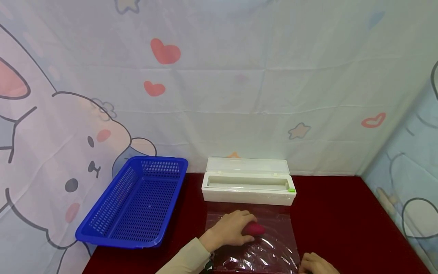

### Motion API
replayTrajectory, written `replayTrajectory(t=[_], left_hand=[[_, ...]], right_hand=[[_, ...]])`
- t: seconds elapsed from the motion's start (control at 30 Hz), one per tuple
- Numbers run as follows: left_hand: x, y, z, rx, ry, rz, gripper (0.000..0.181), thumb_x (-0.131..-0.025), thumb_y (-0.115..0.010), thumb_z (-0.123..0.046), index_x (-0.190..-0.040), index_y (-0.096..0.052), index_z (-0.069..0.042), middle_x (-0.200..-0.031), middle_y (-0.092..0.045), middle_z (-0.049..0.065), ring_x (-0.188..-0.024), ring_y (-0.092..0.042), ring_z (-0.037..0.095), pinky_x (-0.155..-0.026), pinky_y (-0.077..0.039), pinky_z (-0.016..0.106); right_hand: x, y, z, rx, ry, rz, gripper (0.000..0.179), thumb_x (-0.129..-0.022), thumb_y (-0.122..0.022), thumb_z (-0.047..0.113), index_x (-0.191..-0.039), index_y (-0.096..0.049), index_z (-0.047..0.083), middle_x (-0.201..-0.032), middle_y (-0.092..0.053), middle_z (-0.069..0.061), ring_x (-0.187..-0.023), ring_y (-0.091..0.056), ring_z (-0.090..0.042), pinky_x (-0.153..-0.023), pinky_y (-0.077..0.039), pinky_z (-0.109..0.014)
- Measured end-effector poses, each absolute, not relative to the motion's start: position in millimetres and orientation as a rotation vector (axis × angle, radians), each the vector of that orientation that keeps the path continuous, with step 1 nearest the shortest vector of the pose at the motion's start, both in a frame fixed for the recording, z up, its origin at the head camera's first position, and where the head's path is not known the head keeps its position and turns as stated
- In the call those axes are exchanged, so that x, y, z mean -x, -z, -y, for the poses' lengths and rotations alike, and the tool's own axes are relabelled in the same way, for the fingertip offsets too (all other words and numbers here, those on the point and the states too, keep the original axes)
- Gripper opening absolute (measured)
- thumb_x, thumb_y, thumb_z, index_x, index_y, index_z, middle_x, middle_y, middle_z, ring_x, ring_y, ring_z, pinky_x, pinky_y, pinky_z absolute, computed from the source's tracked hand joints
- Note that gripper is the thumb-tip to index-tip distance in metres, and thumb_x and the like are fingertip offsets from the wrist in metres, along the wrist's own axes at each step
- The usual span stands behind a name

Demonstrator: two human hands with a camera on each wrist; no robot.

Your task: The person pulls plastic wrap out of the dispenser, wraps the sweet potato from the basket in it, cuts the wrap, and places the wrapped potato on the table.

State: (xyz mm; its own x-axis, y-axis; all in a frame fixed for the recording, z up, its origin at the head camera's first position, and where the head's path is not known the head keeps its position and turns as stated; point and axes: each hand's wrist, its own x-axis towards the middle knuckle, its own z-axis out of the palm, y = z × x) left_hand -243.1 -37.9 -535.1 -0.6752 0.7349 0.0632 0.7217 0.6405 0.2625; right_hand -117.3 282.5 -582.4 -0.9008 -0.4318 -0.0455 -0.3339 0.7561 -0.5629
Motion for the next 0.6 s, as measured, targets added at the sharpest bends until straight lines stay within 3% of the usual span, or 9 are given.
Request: replayTrajectory(t=[0.6], left_hand=[[243.1, 537.7, 35.7, -1.268, -0.41, -2.803, 0.049, -0.089, -0.085, -0.043, -0.131, -0.069, -0.025, -0.126, -0.069, -0.007, -0.108, -0.066, 0.01, -0.078, -0.055, 0.025]], right_hand=[[117.7, 582.8, -283.2, 0.636, 0.855, -2.777, 0.021, -0.09, -0.081, 0.026, -0.074, -0.067, 0.027, -0.08, -0.047, 0.023, -0.075, -0.038, 0.007, -0.06, -0.039, -0.021]])
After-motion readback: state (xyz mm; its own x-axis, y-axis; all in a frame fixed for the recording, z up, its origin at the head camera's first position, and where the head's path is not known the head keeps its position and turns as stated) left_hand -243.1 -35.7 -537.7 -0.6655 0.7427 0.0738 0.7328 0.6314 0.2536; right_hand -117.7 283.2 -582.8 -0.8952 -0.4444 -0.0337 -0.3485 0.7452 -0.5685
